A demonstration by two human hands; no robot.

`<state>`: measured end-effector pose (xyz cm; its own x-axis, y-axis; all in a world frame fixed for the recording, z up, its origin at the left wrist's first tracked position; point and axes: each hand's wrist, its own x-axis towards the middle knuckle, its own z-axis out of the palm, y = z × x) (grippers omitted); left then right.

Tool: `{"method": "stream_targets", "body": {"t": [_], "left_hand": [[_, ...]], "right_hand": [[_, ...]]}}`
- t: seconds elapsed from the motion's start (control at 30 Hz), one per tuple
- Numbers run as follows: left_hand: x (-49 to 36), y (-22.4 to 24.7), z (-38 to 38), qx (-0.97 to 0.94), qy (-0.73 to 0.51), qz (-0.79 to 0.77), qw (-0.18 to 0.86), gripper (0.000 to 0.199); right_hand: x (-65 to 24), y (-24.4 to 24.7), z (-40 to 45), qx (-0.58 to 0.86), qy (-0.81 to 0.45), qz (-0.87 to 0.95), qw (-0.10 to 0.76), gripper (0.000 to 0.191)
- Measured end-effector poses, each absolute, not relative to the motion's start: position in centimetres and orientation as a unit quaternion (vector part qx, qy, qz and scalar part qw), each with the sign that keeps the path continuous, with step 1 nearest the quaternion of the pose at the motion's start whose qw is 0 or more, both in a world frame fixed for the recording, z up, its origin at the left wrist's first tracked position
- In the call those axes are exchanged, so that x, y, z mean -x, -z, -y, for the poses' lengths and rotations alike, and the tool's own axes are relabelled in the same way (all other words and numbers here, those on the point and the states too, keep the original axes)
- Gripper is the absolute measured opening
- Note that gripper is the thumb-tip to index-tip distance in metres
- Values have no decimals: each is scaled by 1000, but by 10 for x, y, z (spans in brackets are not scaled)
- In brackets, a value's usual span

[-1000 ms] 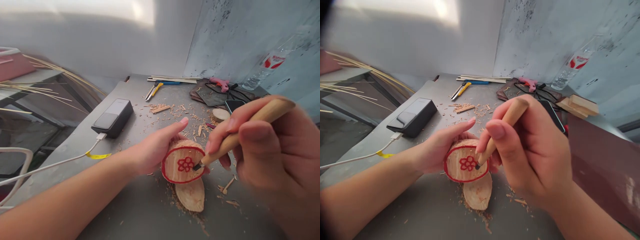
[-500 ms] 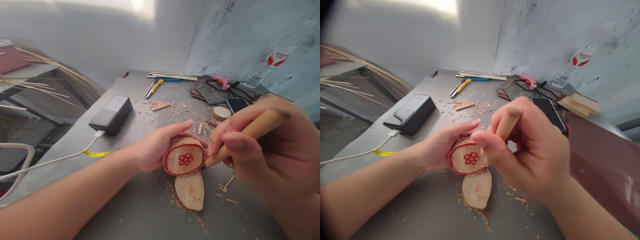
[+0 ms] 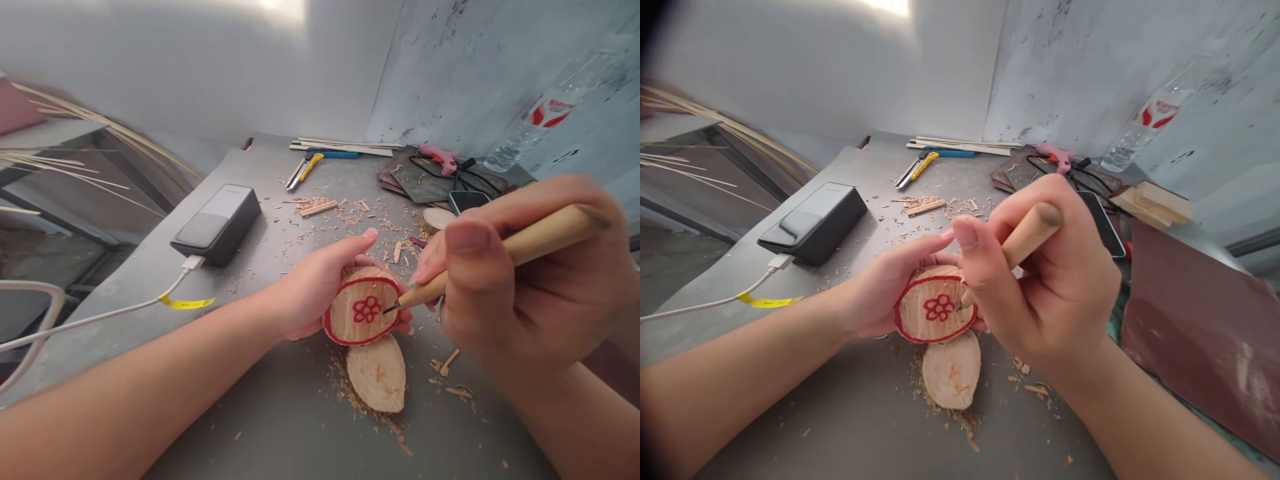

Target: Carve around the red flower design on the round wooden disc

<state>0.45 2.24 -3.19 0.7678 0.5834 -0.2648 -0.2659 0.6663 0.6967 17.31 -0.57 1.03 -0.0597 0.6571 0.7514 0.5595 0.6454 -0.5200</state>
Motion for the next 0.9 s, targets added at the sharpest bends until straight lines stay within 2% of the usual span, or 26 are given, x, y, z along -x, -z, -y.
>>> {"method": "stream_targets", "body": {"t": [0.23,0.5,0.67,0.9], "left_hand": [[-8,30,-17,-316,-241,-248,884,69],[-11,36,-16,-357,-245,-239,869,67],[-12,35,-16,-347,-254,-236,871,59],[-11,30,-17,-355,-236,-242,871,67]], "right_hand": [[-162,-17,8,436,-38,722,535,38],[-159,-15,8,428,-57,722,540,42],[-157,-13,1,434,-132,706,544,43],[-159,-13,-1,451,-162,693,538,40]]}}
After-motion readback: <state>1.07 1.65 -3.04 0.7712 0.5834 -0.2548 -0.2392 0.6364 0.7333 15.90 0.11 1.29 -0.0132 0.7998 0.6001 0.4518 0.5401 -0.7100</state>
